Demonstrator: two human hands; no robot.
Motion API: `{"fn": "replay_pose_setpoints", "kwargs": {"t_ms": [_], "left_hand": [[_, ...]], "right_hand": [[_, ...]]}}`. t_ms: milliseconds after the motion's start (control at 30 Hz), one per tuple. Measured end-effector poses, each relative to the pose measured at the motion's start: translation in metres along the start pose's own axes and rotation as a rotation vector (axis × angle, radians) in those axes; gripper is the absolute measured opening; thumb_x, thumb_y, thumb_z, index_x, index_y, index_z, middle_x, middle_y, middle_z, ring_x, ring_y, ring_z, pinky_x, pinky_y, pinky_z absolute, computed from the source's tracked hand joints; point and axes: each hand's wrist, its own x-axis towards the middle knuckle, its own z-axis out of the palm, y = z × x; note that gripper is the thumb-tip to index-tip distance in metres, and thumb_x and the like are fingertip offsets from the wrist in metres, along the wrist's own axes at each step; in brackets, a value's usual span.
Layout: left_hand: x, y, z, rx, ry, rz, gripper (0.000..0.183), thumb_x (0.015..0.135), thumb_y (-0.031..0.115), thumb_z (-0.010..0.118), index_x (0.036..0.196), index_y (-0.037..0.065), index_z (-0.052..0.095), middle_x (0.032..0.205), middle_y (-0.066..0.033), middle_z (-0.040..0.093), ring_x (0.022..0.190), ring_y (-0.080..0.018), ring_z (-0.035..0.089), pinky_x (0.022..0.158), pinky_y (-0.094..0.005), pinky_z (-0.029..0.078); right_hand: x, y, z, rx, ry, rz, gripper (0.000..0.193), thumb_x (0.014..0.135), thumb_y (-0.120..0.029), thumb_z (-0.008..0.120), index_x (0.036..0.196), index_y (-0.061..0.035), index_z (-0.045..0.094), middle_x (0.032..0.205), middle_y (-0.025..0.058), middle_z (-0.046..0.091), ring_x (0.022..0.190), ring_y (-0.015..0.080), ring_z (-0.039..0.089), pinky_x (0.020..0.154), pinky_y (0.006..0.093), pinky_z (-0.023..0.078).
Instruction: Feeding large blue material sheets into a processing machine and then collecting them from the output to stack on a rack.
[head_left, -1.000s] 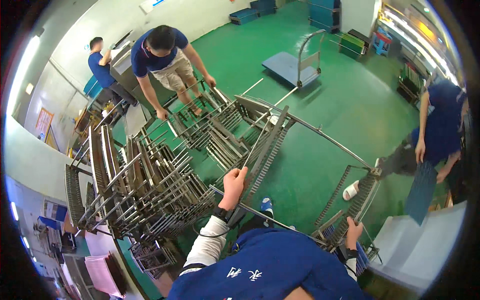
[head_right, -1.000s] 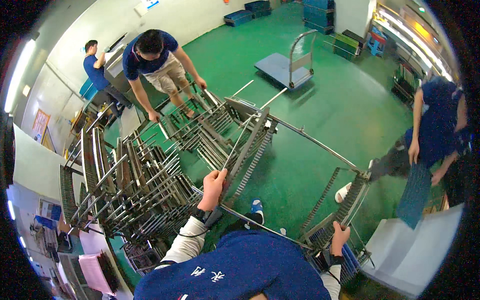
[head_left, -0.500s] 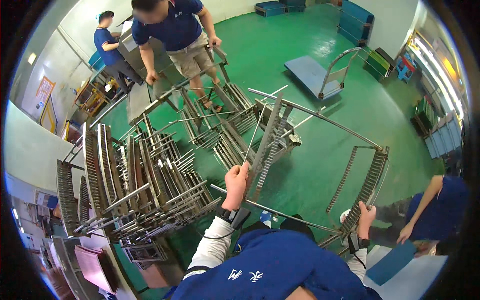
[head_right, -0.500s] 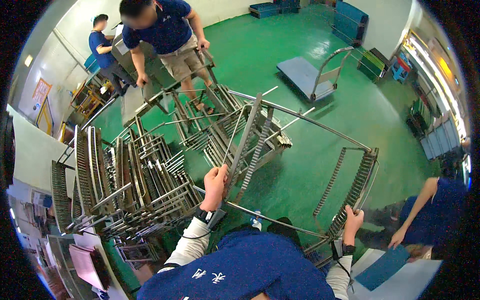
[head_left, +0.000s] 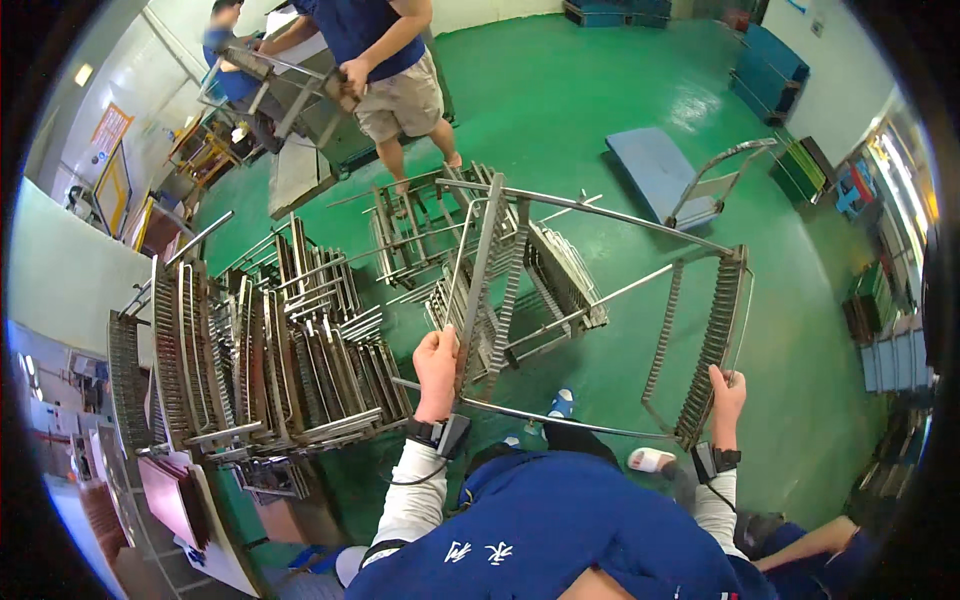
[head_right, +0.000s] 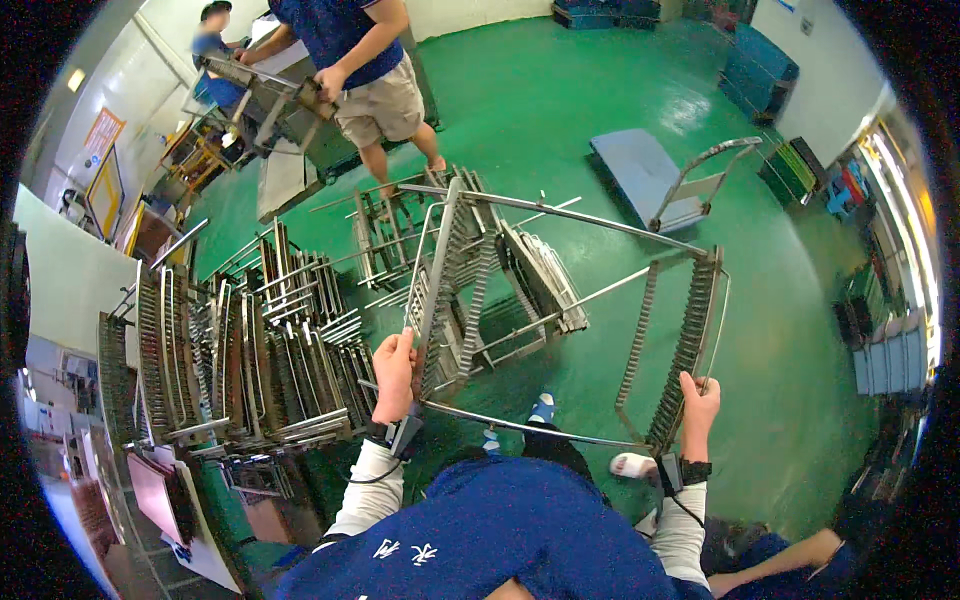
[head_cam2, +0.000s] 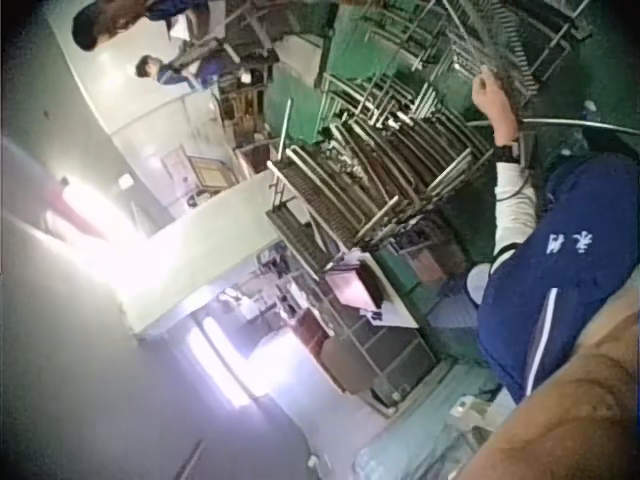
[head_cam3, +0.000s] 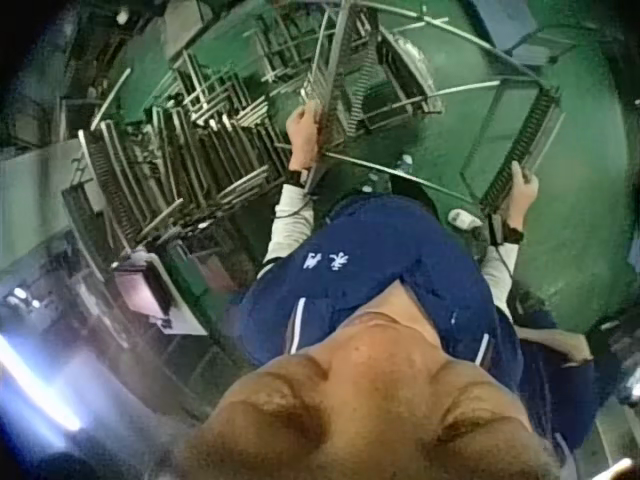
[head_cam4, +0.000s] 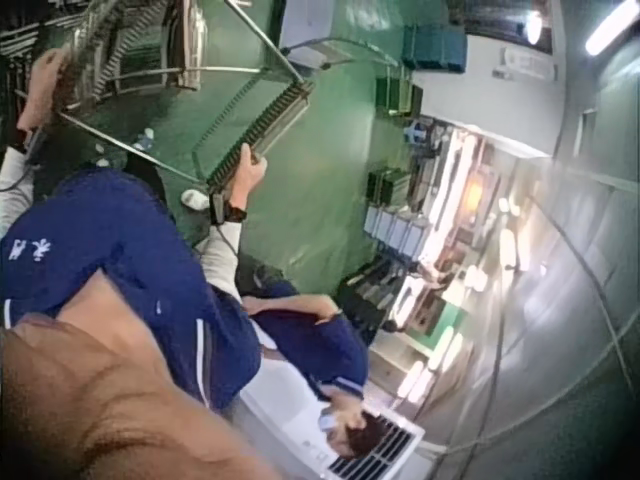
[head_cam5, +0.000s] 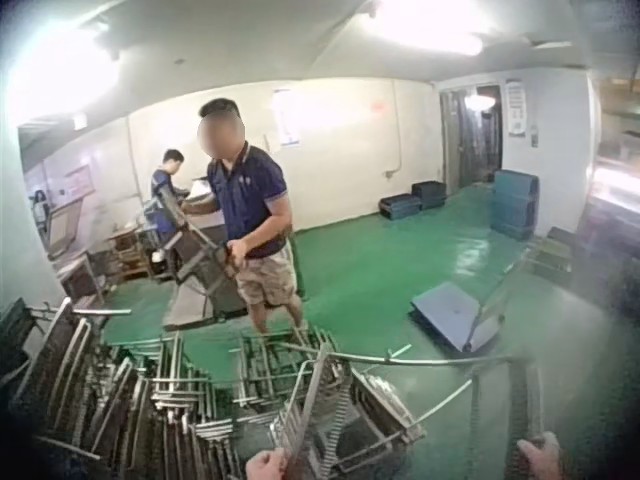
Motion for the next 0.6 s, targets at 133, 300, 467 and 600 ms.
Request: {"fn": "replay_pose_setpoints", "kwargs": {"t_ms": [133,300,467,600], "left_hand": [[0.024,0.007,0.019,0.003,0.094,0.084,0.036,0.093,0.025,0.056,0.061,0.011,0.044,0.055,0.0066,0.039,0.047,-0.0024,0.032,0.041,-0.0213,0.024],[0.062,0.022,0.023,0.006,0.203,0.109,0.035,0.092,0.027,0.058,0.062,0.011,0.047,0.057,0.0063,0.041,0.050,-0.0028,0.034,0.045,-0.0209,0.028],[0.114,0.044,0.026,0.017,0.282,0.192,0.035,0.092,0.025,0.057,0.061,0.011,0.047,0.056,0.0050,0.041,0.051,-0.0051,0.035,0.048,-0.0221,0.028],[0.166,0.062,0.027,-0.031,0.303,0.188,0.035,0.092,0.025,0.058,0.062,0.010,0.048,0.057,0.0056,0.041,0.051,-0.0041,0.035,0.048,-0.0212,0.028]], "right_hand": [[0.068,-0.022,0.028,0.087,-0.143,-0.062,0.026,0.082,-0.022,0.069,0.089,-0.0013,0.055,0.077,-0.0015,0.051,0.068,0.0063,0.045,0.060,0.0210,0.037],[0.120,-0.078,0.084,0.101,-0.271,-0.065,0.026,0.084,-0.022,0.067,0.093,-0.0009,0.056,0.078,-0.0021,0.053,0.064,0.0055,0.047,0.054,0.0206,0.038],[0.162,-0.107,0.145,0.272,-0.389,-0.041,0.029,0.083,-0.020,0.068,0.100,-0.0002,0.055,0.077,-0.0027,0.053,0.066,0.0038,0.047,0.058,0.0201,0.039],[0.183,-0.154,0.196,0.306,-0.454,-0.046,0.028,0.083,-0.019,0.068,0.101,-0.0015,0.055,0.075,-0.0030,0.054,0.061,0.0029,0.049,0.050,0.0186,0.038]]}}
